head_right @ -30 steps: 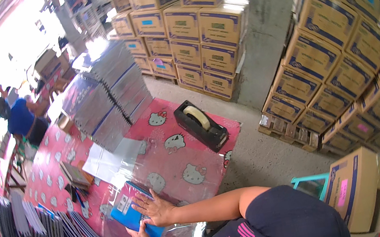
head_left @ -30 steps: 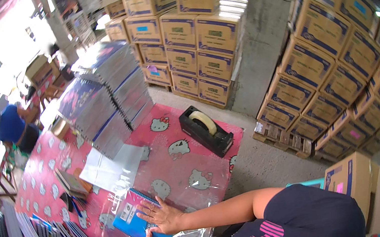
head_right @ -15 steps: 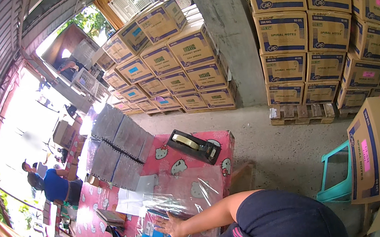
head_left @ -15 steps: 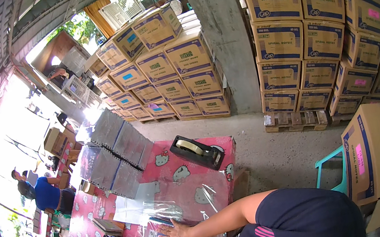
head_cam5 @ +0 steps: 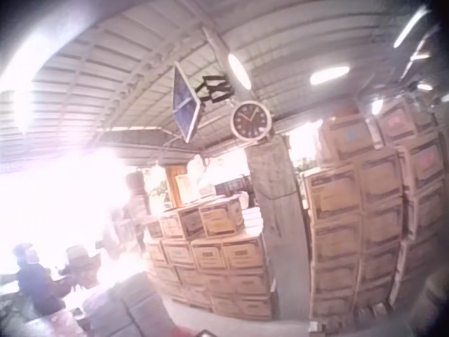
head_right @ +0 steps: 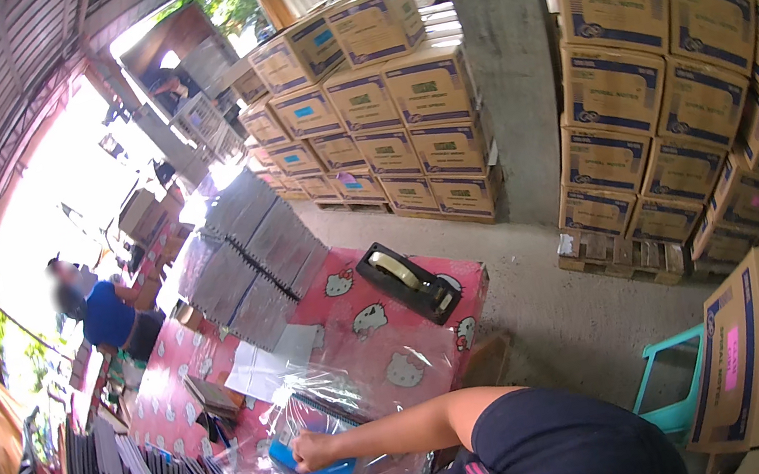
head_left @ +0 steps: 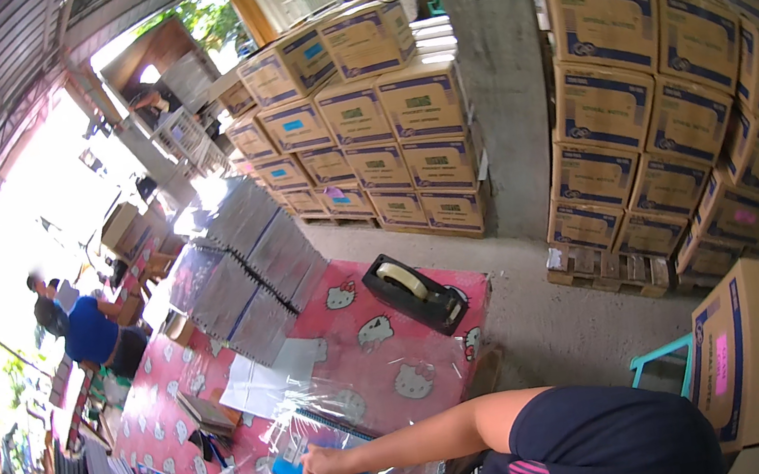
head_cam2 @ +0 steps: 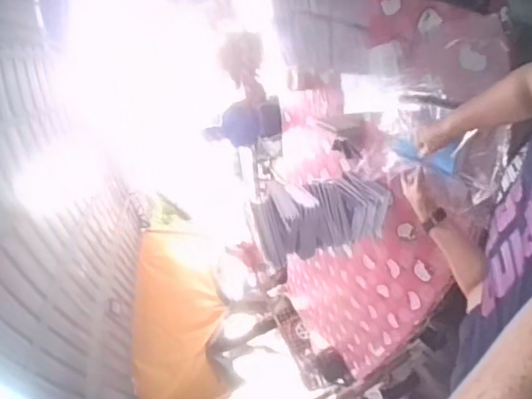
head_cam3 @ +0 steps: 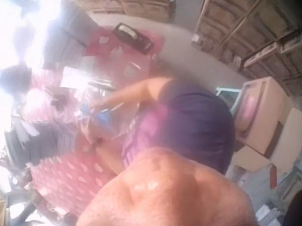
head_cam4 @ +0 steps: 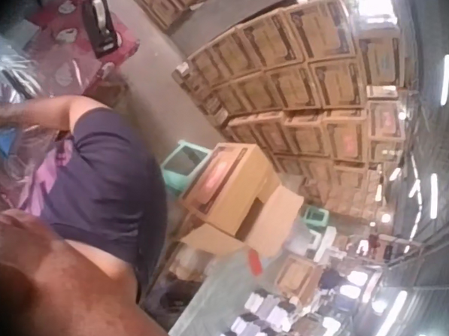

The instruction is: The person packs stacks of spiral notebooks into plastic bags and seals them with adhesive tape. They slide a stack into a clear sleeve, fold over the top, and apply tape from a desk dispenser before setting the package aside.

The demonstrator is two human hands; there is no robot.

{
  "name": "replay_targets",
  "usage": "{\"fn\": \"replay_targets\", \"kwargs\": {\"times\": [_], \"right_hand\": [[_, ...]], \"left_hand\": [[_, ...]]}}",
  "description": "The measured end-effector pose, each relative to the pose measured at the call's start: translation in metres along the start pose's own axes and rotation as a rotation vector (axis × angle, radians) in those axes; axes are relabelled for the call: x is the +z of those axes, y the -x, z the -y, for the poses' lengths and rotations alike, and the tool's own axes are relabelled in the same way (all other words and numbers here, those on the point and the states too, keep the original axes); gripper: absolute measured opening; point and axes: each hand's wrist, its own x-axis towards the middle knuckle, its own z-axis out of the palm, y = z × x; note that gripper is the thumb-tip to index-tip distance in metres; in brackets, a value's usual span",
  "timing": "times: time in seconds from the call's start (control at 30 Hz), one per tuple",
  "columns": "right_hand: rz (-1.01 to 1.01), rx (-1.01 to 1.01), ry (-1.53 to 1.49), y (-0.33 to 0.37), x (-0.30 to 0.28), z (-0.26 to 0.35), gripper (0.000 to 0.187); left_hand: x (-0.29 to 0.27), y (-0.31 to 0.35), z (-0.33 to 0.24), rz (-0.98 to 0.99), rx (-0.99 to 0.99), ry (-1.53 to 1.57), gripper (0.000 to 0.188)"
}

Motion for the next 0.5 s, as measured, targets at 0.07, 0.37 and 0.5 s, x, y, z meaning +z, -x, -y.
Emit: {"fn": "replay_targets", "kwargs": {"times": [0.07, 0.37, 0.5], "right_hand": [[-0.100, 0.056, -0.079, -0.005, -0.005, 0.006, 0.038], [-0.088, 0.236, -0.399, -0.009, -0.016, -0.028, 0.013], [0.003, 0.186, -0.493, -0.017, -0.017, -0.011, 0.014]], "left_hand": [[0.053, 0.002, -0.007, -0.108, 0.005, 0.081, 0.062], [0.053, 0.029, -0.025, -0.253, -0.010, 0.221, 0.060], [-0.063, 0.031, 0.041, -0.775, 0.455, -0.731, 0.051]]}}
